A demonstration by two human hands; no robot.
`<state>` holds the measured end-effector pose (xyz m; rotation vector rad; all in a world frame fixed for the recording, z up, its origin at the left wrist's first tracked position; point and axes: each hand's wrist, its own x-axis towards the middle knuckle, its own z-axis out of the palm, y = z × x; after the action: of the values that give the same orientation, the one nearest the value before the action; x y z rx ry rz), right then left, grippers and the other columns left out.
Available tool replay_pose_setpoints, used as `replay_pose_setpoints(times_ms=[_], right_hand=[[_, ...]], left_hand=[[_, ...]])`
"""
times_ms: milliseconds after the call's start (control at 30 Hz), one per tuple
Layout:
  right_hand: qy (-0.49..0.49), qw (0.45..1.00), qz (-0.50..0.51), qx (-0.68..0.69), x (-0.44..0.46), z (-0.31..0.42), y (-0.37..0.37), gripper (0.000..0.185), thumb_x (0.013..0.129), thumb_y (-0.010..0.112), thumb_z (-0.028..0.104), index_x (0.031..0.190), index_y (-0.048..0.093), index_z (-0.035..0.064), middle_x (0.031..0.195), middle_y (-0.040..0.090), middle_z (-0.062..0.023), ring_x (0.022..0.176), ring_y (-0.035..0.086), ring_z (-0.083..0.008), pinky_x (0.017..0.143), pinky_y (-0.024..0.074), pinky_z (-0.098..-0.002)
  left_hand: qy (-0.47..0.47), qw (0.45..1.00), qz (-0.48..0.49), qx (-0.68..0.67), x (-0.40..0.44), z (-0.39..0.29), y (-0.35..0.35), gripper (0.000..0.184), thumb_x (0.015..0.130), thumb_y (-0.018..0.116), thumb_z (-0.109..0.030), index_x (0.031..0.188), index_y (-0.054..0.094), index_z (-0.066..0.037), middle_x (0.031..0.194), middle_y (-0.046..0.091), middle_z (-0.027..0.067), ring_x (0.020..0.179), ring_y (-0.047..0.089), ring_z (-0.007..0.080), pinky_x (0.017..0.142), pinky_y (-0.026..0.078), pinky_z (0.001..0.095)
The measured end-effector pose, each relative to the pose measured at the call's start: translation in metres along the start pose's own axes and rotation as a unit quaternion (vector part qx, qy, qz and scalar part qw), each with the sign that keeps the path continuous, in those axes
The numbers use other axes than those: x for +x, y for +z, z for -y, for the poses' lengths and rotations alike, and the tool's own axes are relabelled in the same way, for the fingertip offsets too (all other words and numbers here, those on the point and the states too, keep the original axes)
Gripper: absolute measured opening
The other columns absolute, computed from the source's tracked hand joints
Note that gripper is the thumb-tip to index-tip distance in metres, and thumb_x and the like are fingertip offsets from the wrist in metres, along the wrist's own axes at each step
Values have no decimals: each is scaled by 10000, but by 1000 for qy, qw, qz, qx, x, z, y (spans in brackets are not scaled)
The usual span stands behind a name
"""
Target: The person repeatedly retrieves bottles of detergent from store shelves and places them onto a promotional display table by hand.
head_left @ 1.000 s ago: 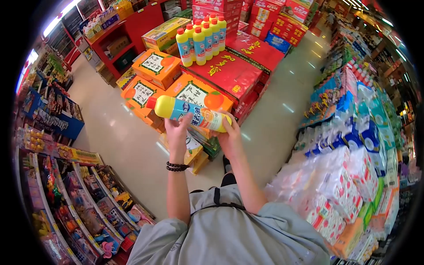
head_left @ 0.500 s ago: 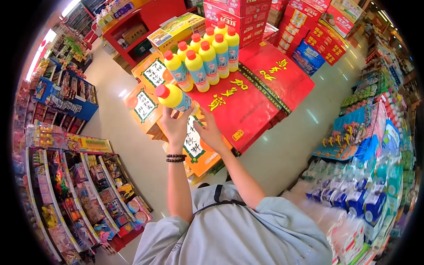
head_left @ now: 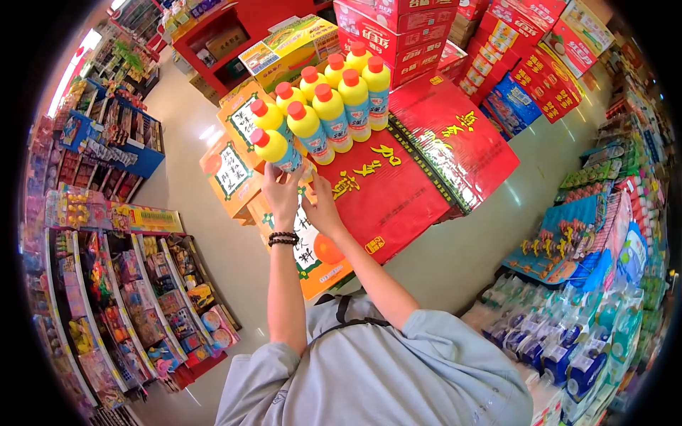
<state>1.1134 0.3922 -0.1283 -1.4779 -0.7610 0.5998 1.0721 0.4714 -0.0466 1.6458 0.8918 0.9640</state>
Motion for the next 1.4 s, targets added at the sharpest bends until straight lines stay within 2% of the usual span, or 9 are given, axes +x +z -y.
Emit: replay_pose_setpoints(times_ms=[100,200,300,533,733,833,1000,1200,1400], right_hand=[[16,1000,8,8,2,5,-3,810,828,626,-3,1509,187,8,1345,364,-184,1062,488,-257,837,505,-331],[-23,999,19,-14,2,-5,-2,819,826,623,-22,1513,177,11,1354,357,-189,1126,485,-279,828,508,-315],[-38,998,33,32,2,-11,-5,836,818,590,-84,1524,155,24,1405,326,-195,1231,448,-297,917,480,-328],[-14,992,67,104,7,-19,-16,798,817,504,-155,1526,197,42,1443,340,-169,1198,509,-246,983,457,-333],[69,977,68,191,6,-15,-17,701,919,438,-83,1548,178,86,1377,462,-106,1139,539,-168,994,424,-299],[87,977,76,177,5,-13,-20,686,928,437,-72,1546,175,67,1302,527,-124,1143,539,-163,996,415,-301],[94,977,58,182,3,-8,-20,573,941,447,-29,1488,283,27,1246,560,-126,1134,549,-167,980,426,-302],[98,959,-2,265,-11,6,-12,356,945,451,-1,1301,457,-9,1225,563,-87,1101,559,-150,929,460,-293],[129,956,-73,253,-41,30,-5,248,941,469,19,1188,495,8,1156,572,-75,1051,572,-145,869,496,-303]], left_hand=[[24,999,-18,21,-3,12,7,500,804,761,-69,1240,540,35,1100,654,121,1004,635,189,924,520,334],[35,997,-7,63,-8,20,11,569,837,733,-103,1341,487,-7,1118,660,145,1024,647,226,900,530,358],[19,997,12,77,-15,23,16,572,879,683,-107,1393,437,-49,1175,642,142,1089,635,219,760,572,324],[13,994,-2,109,-14,44,20,590,889,675,-110,1422,424,-90,1162,671,166,1048,666,255,746,561,334],[-20,993,-10,118,-15,41,21,564,904,656,-145,1417,425,-106,1183,668,174,1002,682,300,744,542,366],[-23,990,-4,136,-12,41,22,564,911,642,-150,1423,410,-101,1147,679,166,957,682,332,740,535,389],[17,984,-9,176,-13,48,22,545,911,635,-144,1401,405,-86,1088,687,162,909,667,373,732,522,429],[54,981,-3,189,-13,53,22,597,887,665,-147,1402,369,-86,1130,659,196,987,636,398,779,506,447],[29,982,5,186,-41,68,5,701,884,666,-168,1439,310,71,1360,505,283,1240,524,385,1011,447,407]])
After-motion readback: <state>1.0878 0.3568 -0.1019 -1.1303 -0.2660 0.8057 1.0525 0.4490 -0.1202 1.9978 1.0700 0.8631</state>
